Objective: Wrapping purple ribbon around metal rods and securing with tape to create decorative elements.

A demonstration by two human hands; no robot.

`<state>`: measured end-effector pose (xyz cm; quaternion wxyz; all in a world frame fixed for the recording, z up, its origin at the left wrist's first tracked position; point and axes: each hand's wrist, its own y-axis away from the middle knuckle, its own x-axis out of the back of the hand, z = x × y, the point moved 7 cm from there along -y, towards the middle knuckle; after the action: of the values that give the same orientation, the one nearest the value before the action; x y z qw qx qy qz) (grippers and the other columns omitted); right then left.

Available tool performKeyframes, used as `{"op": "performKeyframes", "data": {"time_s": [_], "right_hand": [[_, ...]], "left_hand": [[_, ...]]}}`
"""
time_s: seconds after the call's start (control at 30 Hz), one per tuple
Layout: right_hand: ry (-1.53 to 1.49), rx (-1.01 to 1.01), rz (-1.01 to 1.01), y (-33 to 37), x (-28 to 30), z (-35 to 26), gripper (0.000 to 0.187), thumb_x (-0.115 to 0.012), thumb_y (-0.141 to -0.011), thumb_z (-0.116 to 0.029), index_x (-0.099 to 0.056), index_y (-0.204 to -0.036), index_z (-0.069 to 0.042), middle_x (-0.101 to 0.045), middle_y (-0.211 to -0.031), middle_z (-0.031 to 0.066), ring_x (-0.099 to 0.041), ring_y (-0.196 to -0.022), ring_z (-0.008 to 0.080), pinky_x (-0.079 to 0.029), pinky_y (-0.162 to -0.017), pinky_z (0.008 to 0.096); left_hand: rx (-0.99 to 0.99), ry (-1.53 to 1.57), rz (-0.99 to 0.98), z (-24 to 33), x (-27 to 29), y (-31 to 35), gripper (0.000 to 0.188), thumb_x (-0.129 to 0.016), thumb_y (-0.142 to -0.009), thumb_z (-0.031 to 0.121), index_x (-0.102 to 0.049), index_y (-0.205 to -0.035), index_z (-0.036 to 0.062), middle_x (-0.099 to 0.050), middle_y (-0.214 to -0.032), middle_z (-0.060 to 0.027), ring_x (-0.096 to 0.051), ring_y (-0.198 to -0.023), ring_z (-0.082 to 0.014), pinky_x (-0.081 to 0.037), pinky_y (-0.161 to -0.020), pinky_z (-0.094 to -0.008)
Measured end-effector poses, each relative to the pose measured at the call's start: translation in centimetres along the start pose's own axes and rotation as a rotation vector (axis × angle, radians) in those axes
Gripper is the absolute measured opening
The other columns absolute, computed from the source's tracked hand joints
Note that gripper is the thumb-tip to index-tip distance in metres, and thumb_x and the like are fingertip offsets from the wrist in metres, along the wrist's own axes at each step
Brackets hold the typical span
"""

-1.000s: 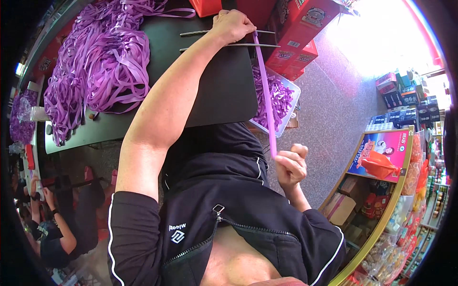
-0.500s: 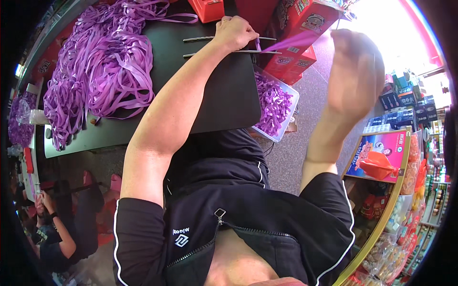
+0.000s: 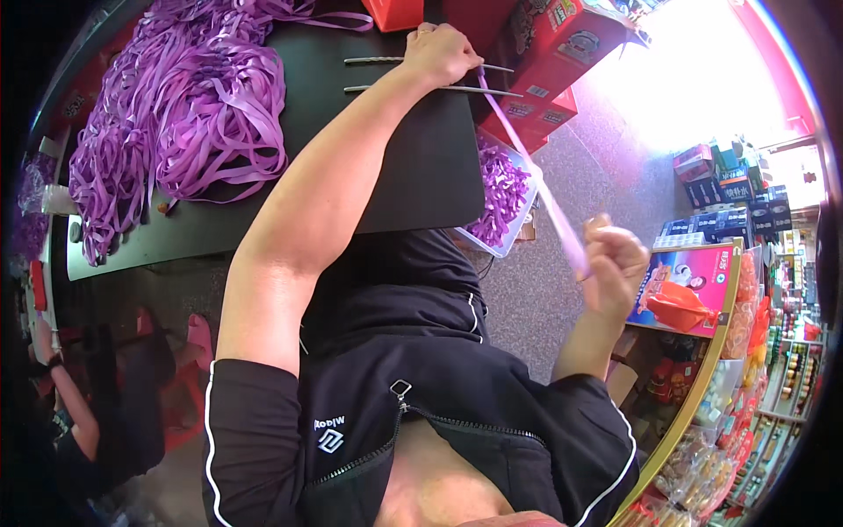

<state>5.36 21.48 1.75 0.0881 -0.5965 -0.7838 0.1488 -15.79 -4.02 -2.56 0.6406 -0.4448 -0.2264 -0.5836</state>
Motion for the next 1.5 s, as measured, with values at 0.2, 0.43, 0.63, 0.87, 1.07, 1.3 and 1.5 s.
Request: {"op": "performKeyframes", "data": {"time_s": [0.2, 0.43, 0.63, 0.87, 1.07, 1.3, 1.5], "right_hand": [[-0.016, -0.193, 0.053, 4.7, -0.4, 4.9, 0.026, -0.061, -0.072, 0.007, -0.060, -0.098, 0.005, -0.061, -0.074, 0.0086, -0.057, -0.060, 0.0129, -0.046, -0.062, 0.0236], [0.049, -0.082, -0.017, 5.0, -1.8, 5.4, 0.028, -0.073, -0.062, 0.003, -0.066, -0.089, 0.000, -0.064, -0.072, 0.0058, -0.050, -0.073, 0.0125, -0.040, -0.065, 0.0237], [-0.087, 0.150, -0.007, 3.4, -2.3, 3.0, 0.024, -0.071, -0.076, -0.023, -0.064, -0.095, -0.011, -0.060, -0.063, -0.0011, -0.033, -0.072, 0.0144, -0.027, -0.072, 0.0325], [0.005, 0.301, -0.061, 2.8, -2.3, 1.2, 0.015, -0.069, -0.077, -0.021, -0.063, -0.086, -0.011, -0.060, -0.061, 0.0013, -0.034, -0.070, 0.0155, -0.026, -0.068, 0.0338], [-0.152, 0.677, -0.206, -5.6, -1.2, -4.7, 0.027, -0.057, -0.083, -0.022, -0.057, -0.104, -0.004, -0.063, -0.095, 0.0160, -0.048, -0.105, 0.0311, -0.027, -0.096, 0.0477], [-0.176, 0.508, -0.297, -25.5, -6.6, -6.6, 0.044, -0.038, -0.095, -0.033, -0.047, -0.122, 0.001, -0.064, -0.101, 0.0151, -0.058, -0.094, 0.0163, -0.034, -0.090, 0.0265], [-0.427, 0.001, -0.435, -37.6, -7.0, 7.6, 0.043, -0.044, -0.091, -0.042, -0.050, -0.120, -0.010, -0.066, -0.095, 0.0131, -0.052, -0.061, 0.0049, -0.036, -0.055, 0.0161]], "left_hand": [[-0.068, 0.075, 0.099, -0.8, -0.3, -0.1, 0.019, -0.065, -0.072, 0.036, -0.073, -0.079, 0.0198, -0.065, -0.089, -0.0088, -0.051, -0.099, -0.0341, -0.039, -0.085, -0.0447], [-0.050, 0.047, 0.071, 0.2, -0.1, 0.1, 0.019, -0.064, -0.074, 0.036, -0.073, -0.079, 0.0189, -0.064, -0.093, -0.0079, -0.050, -0.098, -0.0333, -0.038, -0.086, -0.0444], [-0.036, 0.032, 0.080, 0.0, 0.0, 0.1, 0.020, -0.064, -0.074, 0.036, -0.073, -0.081, 0.0190, -0.063, -0.096, -0.0083, -0.049, -0.101, -0.0327, -0.037, -0.088, -0.0439], [-0.034, 0.037, 0.058, 0.6, 0.0, 0.2, 0.020, -0.065, -0.073, 0.036, -0.073, -0.081, 0.0186, -0.063, -0.096, -0.0093, -0.048, -0.102, -0.0317, -0.037, -0.087, -0.0424], [-0.025, 0.049, 0.080, -0.3, -0.1, 0.2, 0.023, -0.064, -0.073, 0.038, -0.073, -0.079, 0.0175, -0.063, -0.096, -0.0090, -0.049, -0.101, -0.0337, -0.038, -0.087, -0.0433], [0.019, 0.054, 0.042, 0.3, -0.1, -0.3, 0.018, -0.064, -0.068, 0.032, -0.073, -0.078, 0.0206, -0.063, -0.096, -0.0059, -0.049, -0.103, -0.0321, -0.037, -0.090, -0.0418], [-0.047, 0.067, 0.096, 0.2, 0.5, 0.9, 0.018, -0.061, -0.066, 0.024, -0.073, -0.080, 0.0210, -0.061, -0.105, -0.0035, -0.047, -0.107, -0.0299, -0.036, -0.092, -0.0400]]}}
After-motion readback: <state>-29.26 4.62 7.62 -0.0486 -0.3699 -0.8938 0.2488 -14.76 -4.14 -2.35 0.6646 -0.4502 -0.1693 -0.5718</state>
